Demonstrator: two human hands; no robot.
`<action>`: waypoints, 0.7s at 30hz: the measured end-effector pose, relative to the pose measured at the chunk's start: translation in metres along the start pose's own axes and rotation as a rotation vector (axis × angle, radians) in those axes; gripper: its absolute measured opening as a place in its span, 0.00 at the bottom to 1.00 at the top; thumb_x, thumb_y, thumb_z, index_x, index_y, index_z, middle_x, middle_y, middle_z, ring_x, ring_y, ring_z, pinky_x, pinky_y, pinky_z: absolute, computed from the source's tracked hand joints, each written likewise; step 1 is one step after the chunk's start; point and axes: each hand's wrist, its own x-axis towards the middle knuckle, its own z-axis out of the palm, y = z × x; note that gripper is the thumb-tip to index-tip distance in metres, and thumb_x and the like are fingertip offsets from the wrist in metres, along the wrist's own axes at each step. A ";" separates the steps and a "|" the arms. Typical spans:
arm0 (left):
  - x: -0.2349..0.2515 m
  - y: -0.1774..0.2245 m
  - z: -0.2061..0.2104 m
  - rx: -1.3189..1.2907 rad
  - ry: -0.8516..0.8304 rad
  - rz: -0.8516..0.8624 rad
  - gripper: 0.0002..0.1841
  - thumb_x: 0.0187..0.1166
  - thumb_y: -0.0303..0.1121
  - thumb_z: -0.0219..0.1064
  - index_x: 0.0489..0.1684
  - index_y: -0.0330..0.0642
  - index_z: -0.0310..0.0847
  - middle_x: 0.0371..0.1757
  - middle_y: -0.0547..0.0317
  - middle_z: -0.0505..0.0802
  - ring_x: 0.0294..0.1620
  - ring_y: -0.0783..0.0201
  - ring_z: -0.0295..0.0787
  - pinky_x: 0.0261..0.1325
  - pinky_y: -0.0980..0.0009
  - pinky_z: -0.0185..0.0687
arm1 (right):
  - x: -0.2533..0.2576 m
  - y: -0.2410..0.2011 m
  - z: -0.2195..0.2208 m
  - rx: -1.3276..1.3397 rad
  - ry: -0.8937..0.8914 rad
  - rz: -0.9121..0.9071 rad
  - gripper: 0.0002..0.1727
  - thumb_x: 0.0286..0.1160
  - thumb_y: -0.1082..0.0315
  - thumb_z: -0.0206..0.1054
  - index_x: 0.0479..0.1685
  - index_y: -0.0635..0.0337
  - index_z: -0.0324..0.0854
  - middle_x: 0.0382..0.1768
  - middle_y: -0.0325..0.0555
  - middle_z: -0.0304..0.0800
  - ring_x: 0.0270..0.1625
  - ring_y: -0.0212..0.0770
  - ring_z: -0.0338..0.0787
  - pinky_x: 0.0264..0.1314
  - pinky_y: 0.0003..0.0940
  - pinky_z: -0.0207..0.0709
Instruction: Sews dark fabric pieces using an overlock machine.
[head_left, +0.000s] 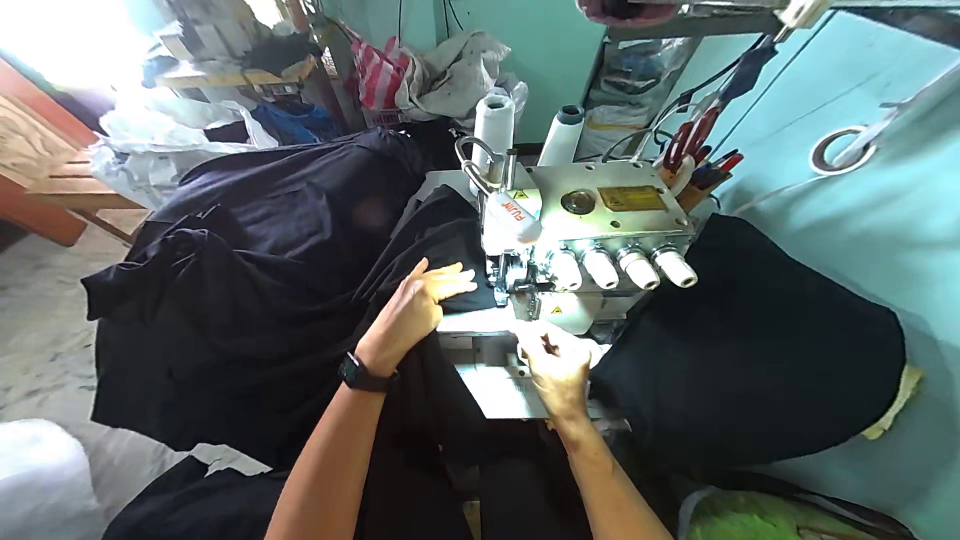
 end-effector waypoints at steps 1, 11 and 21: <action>0.004 -0.006 -0.001 -0.007 0.006 0.006 0.25 0.61 0.11 0.54 0.50 0.35 0.94 0.62 0.49 0.95 0.73 0.49 0.87 0.83 0.39 0.64 | -0.006 0.004 -0.003 0.079 0.060 0.005 0.10 0.74 0.78 0.62 0.28 0.66 0.87 0.27 0.32 0.91 0.28 0.16 0.85 0.33 0.13 0.81; 0.043 -0.030 0.004 -0.020 0.237 -0.389 0.25 0.71 0.08 0.51 0.61 0.28 0.88 0.72 0.37 0.87 0.80 0.44 0.79 0.86 0.50 0.66 | -0.017 0.014 -0.042 -0.173 0.009 -0.106 0.17 0.78 0.69 0.64 0.19 0.66 0.83 0.18 0.31 0.84 0.25 0.12 0.83 0.31 0.07 0.77; -0.058 0.065 0.025 0.081 0.350 -0.358 0.19 0.67 0.12 0.60 0.50 0.30 0.94 0.62 0.39 0.93 0.70 0.42 0.89 0.73 0.51 0.82 | 0.026 -0.029 -0.008 -0.892 -0.329 -0.346 0.14 0.77 0.64 0.65 0.42 0.67 0.91 0.33 0.59 0.91 0.32 0.58 0.92 0.29 0.51 0.82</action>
